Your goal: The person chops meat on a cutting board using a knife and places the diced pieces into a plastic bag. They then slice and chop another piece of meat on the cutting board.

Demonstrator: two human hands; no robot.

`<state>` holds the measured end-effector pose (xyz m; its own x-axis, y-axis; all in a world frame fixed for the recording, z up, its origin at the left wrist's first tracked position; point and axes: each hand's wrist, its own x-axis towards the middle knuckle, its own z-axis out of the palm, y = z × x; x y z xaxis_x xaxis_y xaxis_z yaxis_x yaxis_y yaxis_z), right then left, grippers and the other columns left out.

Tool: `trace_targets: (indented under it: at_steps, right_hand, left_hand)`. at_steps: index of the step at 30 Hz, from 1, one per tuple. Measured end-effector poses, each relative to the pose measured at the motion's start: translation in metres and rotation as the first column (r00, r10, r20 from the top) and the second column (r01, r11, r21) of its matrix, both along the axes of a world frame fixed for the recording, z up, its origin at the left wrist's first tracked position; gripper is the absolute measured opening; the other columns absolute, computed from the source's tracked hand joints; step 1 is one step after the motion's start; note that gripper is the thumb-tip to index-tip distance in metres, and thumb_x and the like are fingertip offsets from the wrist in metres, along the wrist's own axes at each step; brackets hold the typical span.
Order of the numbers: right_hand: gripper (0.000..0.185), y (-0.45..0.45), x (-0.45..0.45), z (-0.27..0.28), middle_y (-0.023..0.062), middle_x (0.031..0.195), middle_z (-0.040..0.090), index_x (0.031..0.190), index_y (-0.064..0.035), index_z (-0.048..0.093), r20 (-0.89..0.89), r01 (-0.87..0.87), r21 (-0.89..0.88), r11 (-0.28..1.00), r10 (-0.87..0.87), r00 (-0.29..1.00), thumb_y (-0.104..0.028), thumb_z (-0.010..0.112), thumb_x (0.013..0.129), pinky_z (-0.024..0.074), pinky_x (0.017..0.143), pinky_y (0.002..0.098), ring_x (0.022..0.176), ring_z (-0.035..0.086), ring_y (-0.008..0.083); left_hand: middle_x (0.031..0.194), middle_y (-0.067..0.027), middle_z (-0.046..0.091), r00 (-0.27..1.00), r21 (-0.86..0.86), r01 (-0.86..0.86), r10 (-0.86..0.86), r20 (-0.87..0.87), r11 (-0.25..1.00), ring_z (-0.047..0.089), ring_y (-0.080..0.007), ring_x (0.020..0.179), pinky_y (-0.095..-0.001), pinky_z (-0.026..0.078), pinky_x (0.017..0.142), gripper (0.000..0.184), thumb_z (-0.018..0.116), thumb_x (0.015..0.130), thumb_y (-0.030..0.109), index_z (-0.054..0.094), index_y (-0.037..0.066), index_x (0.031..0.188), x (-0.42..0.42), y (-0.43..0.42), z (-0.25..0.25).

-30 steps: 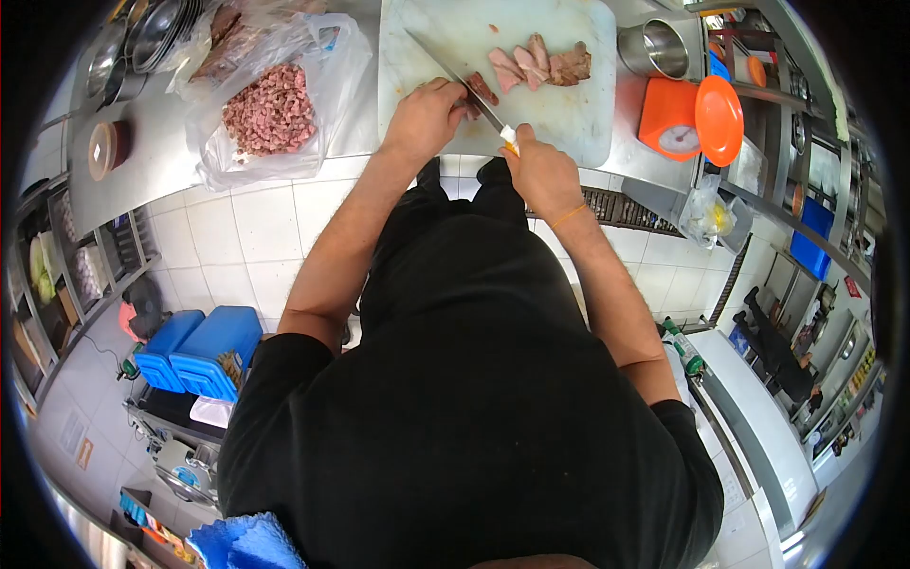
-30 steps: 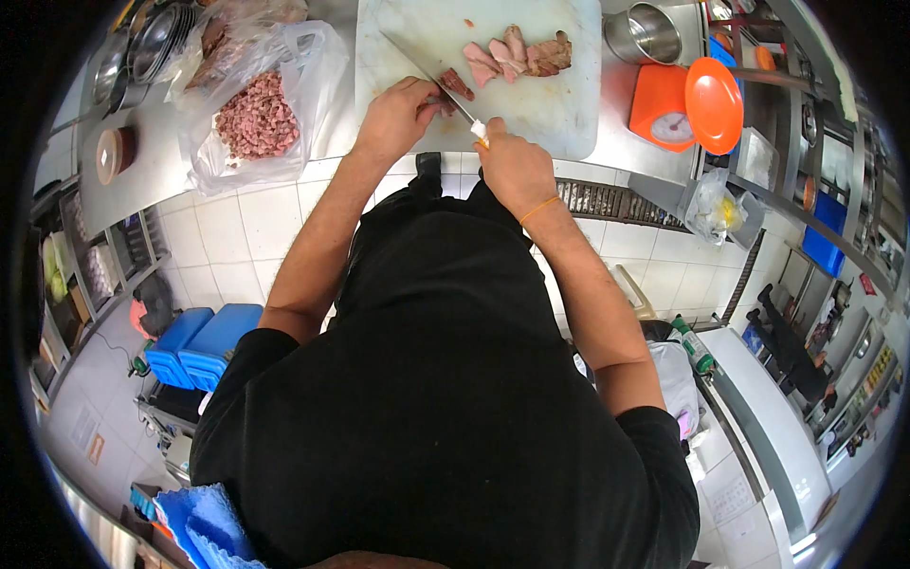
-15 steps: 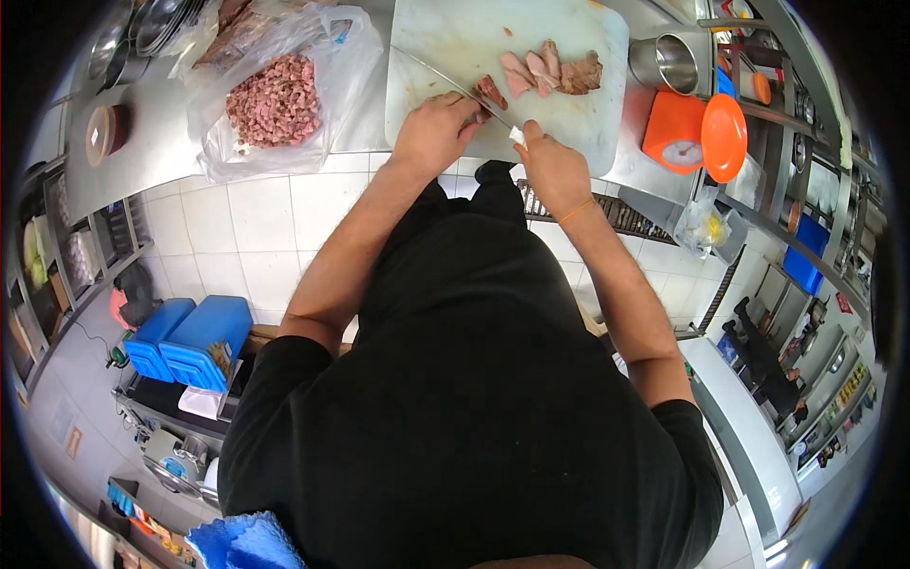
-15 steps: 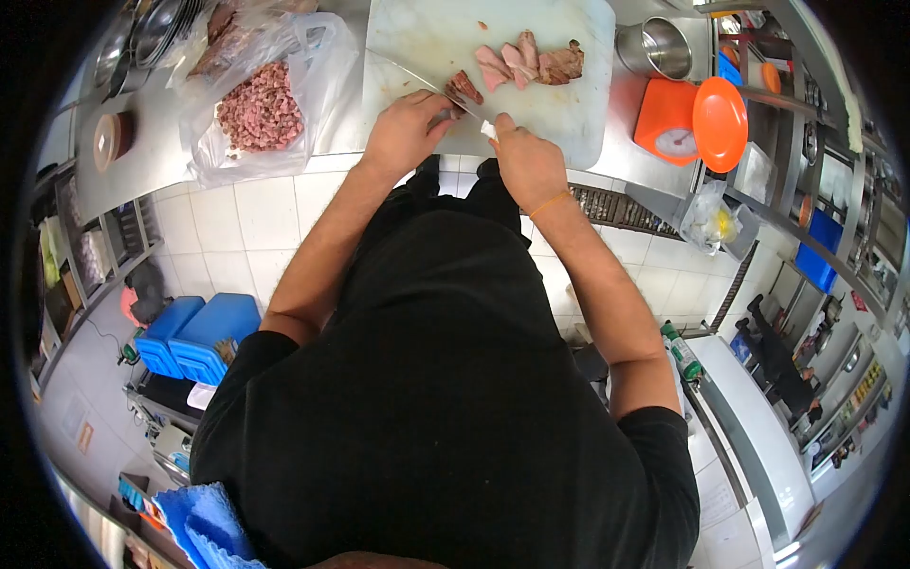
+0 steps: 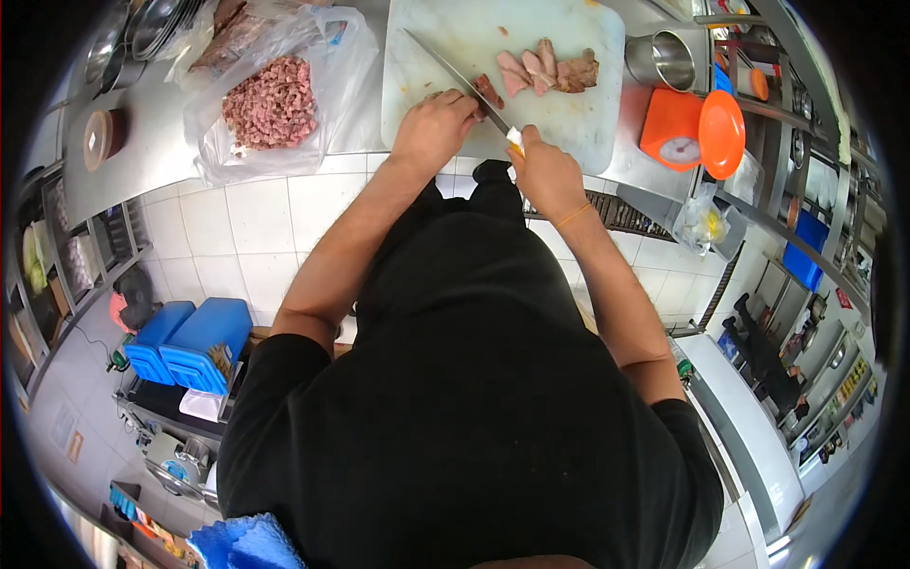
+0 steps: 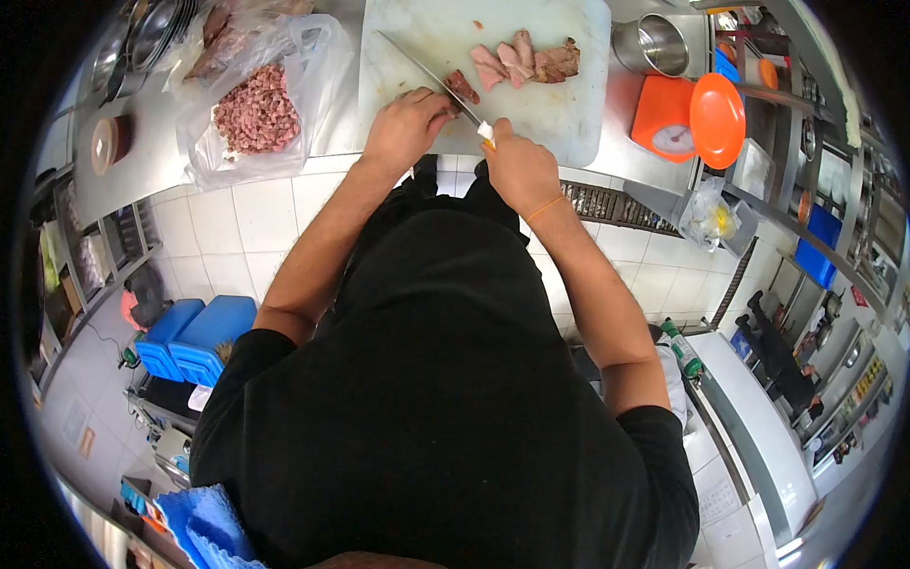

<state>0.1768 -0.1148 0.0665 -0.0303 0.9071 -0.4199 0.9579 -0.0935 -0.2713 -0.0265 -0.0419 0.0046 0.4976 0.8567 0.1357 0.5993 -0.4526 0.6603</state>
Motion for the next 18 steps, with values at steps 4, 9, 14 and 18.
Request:
trace_targets:
  at_steps: [4, 9, 14, 18]
  right_hand:
    - [0.034, -0.002, 0.002, 0.016, 0.0254, 0.083, 0.074, 0.115, -0.0013, 0.053, 0.017, -0.031, 0.014, 0.999, 0.031, 0.999, -0.033, 0.062, 0.107, 0.0581, 0.072, 0.0574, 0.080, 0.074, 0.0470]
    - [0.029, -0.003, -0.008, -0.003, 0.0226, 0.082, 0.075, 0.112, 0.0003, 0.055, 0.002, -0.012, 0.017, 1.000, 0.012, 1.000, -0.026, 0.062, 0.106, 0.0587, 0.072, 0.0547, 0.080, 0.075, 0.0431]
    - [0.030, 0.016, -0.007, -0.013, 0.0237, 0.082, 0.075, 0.112, 0.0007, 0.054, -0.052, -0.048, 0.121, 0.991, 0.054, 0.997, -0.027, 0.063, 0.105, 0.0589, 0.071, 0.0550, 0.080, 0.075, 0.0438]
    - [0.032, 0.006, -0.007, 0.013, 0.0265, 0.083, 0.074, 0.114, 0.0010, 0.052, -0.044, -0.044, 0.054, 0.998, 0.047, 0.998, -0.029, 0.063, 0.106, 0.0584, 0.069, 0.0567, 0.078, 0.074, 0.0472]
  left_hand:
    - [0.104, -0.0083, 0.073, 1.000, 0.029, -0.001, 0.000, 0.022, 1.000, 0.072, -0.0333, 0.098, -0.0457, 0.059, 0.085, 0.013, 0.077, 0.092, 0.016, 0.074, 0.008, 0.102, 0.001, 0.001, 0.000]
    - [0.104, -0.0078, 0.074, 1.000, 0.050, 0.005, -0.005, 0.006, 0.999, 0.072, -0.0331, 0.098, -0.0451, 0.059, 0.085, 0.012, 0.077, 0.091, 0.014, 0.076, 0.008, 0.101, 0.003, 0.003, -0.004]
    - [0.103, -0.0079, 0.075, 0.999, 0.055, 0.049, -0.048, -0.020, 0.997, 0.072, -0.0331, 0.097, -0.0441, 0.059, 0.085, 0.012, 0.075, 0.091, 0.012, 0.076, 0.009, 0.103, 0.001, 0.009, -0.009]
    - [0.103, -0.0080, 0.075, 0.998, 0.028, 0.057, -0.056, -0.039, 0.998, 0.072, -0.0330, 0.097, -0.0440, 0.060, 0.085, 0.010, 0.073, 0.093, 0.011, 0.076, 0.008, 0.102, -0.001, 0.008, -0.007]
